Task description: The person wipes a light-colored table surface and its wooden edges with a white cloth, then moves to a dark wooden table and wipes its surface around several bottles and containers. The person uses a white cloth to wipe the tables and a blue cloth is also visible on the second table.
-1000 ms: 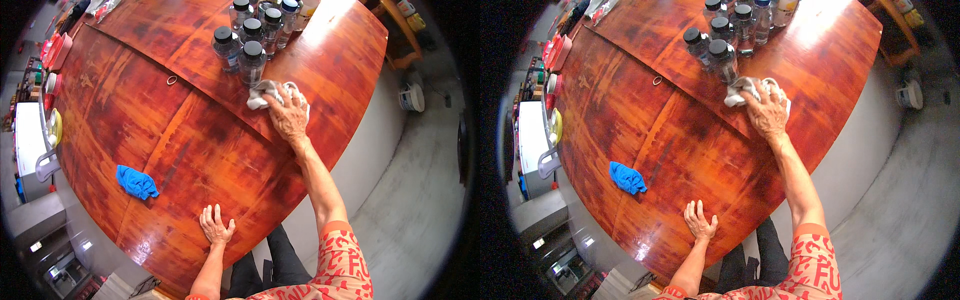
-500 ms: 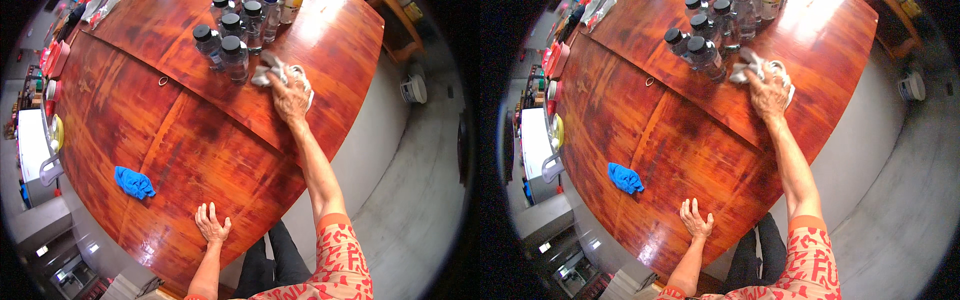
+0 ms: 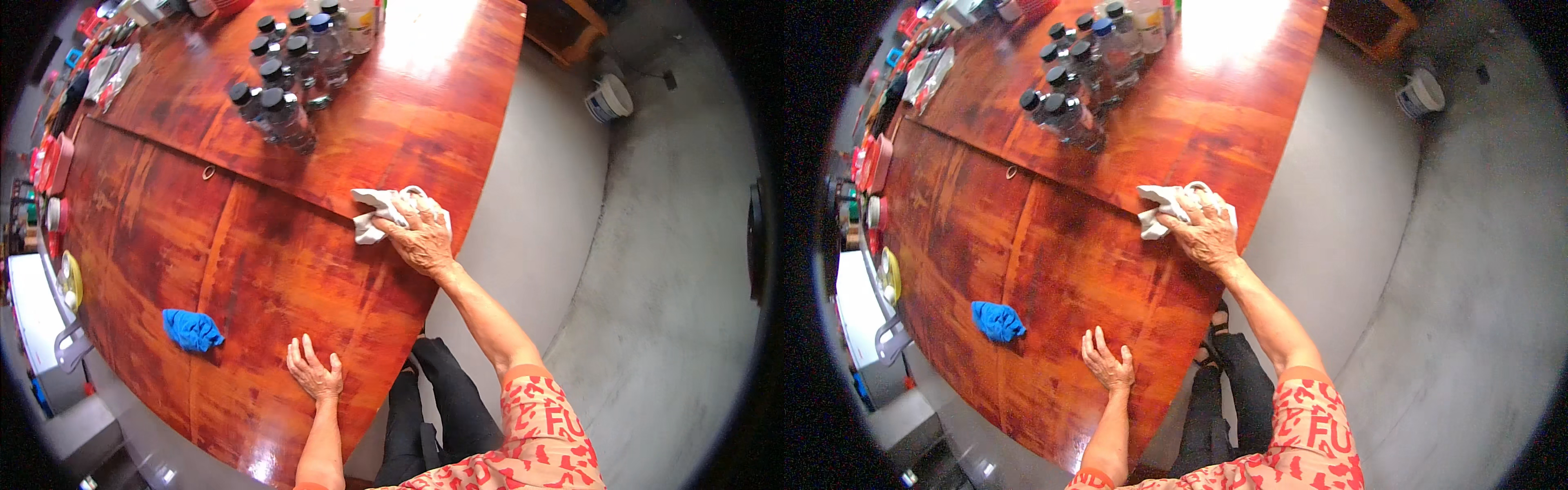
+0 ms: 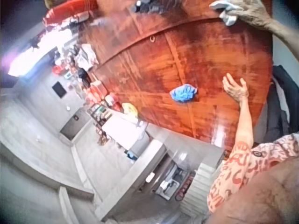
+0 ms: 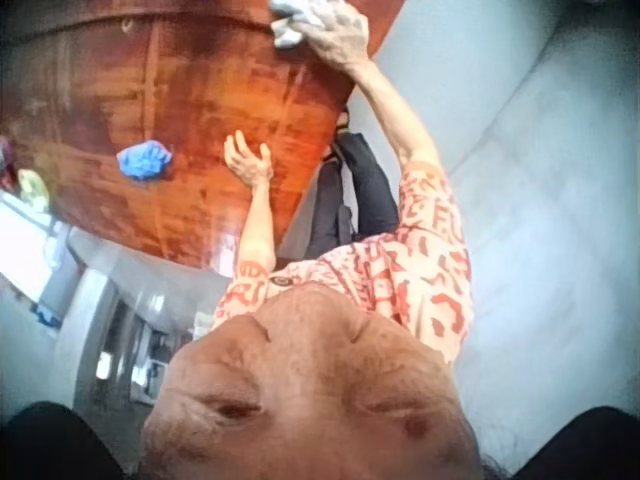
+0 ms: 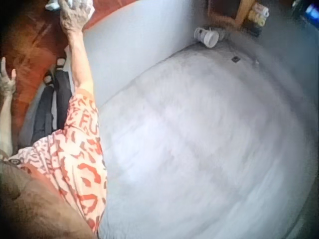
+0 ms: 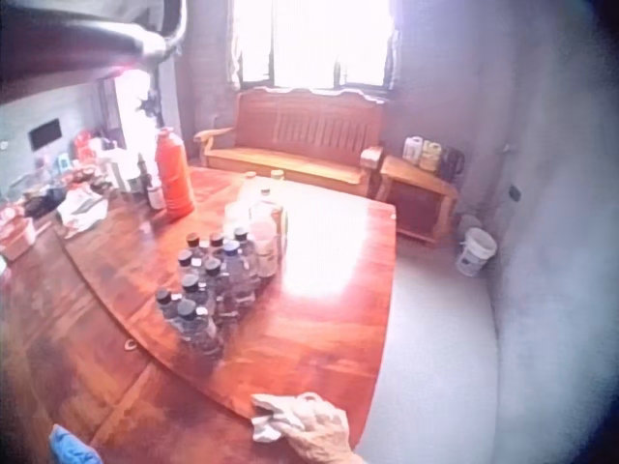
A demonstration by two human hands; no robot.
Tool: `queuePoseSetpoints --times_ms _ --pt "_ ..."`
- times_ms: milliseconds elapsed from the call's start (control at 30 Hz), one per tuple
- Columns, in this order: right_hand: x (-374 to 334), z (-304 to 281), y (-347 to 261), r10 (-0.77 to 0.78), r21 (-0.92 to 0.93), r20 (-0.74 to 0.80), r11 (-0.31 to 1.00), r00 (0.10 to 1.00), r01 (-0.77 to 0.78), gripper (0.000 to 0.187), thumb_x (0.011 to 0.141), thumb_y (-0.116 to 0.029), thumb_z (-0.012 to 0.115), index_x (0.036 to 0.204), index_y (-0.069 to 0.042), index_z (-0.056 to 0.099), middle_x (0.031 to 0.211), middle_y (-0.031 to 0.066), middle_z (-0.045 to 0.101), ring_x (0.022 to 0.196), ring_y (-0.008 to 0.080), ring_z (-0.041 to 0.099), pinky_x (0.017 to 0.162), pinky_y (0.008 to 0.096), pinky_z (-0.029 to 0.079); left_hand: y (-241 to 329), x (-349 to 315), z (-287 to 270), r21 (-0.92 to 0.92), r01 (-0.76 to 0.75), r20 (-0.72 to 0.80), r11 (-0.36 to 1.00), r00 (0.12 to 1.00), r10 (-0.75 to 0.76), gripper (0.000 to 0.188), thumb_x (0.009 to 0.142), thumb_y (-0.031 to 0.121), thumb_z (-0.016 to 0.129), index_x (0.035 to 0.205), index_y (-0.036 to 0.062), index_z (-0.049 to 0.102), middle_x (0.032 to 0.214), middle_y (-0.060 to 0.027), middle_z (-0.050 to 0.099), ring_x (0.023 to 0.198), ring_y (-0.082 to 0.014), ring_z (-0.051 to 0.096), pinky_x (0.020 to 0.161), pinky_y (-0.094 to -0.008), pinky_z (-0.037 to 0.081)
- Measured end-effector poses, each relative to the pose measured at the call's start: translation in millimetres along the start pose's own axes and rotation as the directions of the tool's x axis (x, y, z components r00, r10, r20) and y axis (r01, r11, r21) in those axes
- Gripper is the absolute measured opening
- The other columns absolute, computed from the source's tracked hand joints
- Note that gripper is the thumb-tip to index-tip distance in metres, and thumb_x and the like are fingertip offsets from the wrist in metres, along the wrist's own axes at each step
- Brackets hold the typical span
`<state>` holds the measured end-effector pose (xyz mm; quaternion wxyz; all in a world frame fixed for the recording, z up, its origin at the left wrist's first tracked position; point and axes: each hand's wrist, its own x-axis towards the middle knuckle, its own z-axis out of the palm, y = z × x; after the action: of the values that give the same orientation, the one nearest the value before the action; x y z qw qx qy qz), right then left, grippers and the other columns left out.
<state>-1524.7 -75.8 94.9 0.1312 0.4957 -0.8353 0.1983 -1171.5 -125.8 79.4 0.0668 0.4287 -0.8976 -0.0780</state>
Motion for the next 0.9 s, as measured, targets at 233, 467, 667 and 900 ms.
queuePoseSetpoints --times_ms 233,467,667,900 --pt "23.6 9.8 31.0 0.02 0.012 0.001 1.0 1.0 -0.02 0.033 0.08 -0.031 0.065 0.112 -0.041 0.066 0.136 0.0002 0.051 0.126 0.0298 0.045 0.101 0.0515 0.035 -0.9 -2.6 4.1 0.023 0.02 0.017 1.0 1.0 -0.02 0.074 0.077 0.03 0.061 0.144 0.0081 0.038 0.146 -0.0177 0.034 0.135 -0.0377 0.031 0.112 -0.0527 0.026" --pt "76.6 21.2 102.6 0.096 -0.04 -0.02 0.995 0.995 -0.096 0.039 0.08 -0.029 0.067 0.118 -0.039 0.065 0.132 0.0034 0.052 0.123 0.0316 0.045 0.102 0.0516 0.032 -9.3 -5.2 4.4 0.022 0.011 0.03 1.0 0.999 -0.012 0.068 0.083 0.036 0.055 0.143 0.0085 0.037 0.146 -0.0179 0.034 0.136 -0.0393 0.029 0.112 -0.0542 0.025" --pt "108.8 31.2 211.4 0.241 -0.206 -0.045 0.947 0.969 -0.245 0.037 0.088 -0.034 0.063 0.124 -0.041 0.061 0.134 0.0067 0.054 0.121 0.0335 0.049 0.099 0.0526 0.036 -12.9 -10.3 7.3 0.073 0.006 0.028 0.997 1.0 -0.008 0.062 0.094 0.044 0.042 0.144 0.008 0.036 0.147 -0.0188 0.033 0.136 -0.0404 0.029 0.112 -0.0557 0.023" --pt "88.0 28.2 215.8 0.341 -0.258 -0.039 0.905 0.939 -0.339 0.044 0.091 -0.035 0.06 0.133 -0.044 0.051 0.139 0.0055 0.047 0.127 0.037 0.042 0.103 0.0572 0.033 -5.4 -11.8 9.8 0.121 0.044 0.032 0.992 0.998 -0.048 0.06 0.096 0.039 0.039 0.146 0.0061 0.033 0.15 -0.0194 0.029 0.139 -0.0409 0.026 0.114 -0.0549 0.021"
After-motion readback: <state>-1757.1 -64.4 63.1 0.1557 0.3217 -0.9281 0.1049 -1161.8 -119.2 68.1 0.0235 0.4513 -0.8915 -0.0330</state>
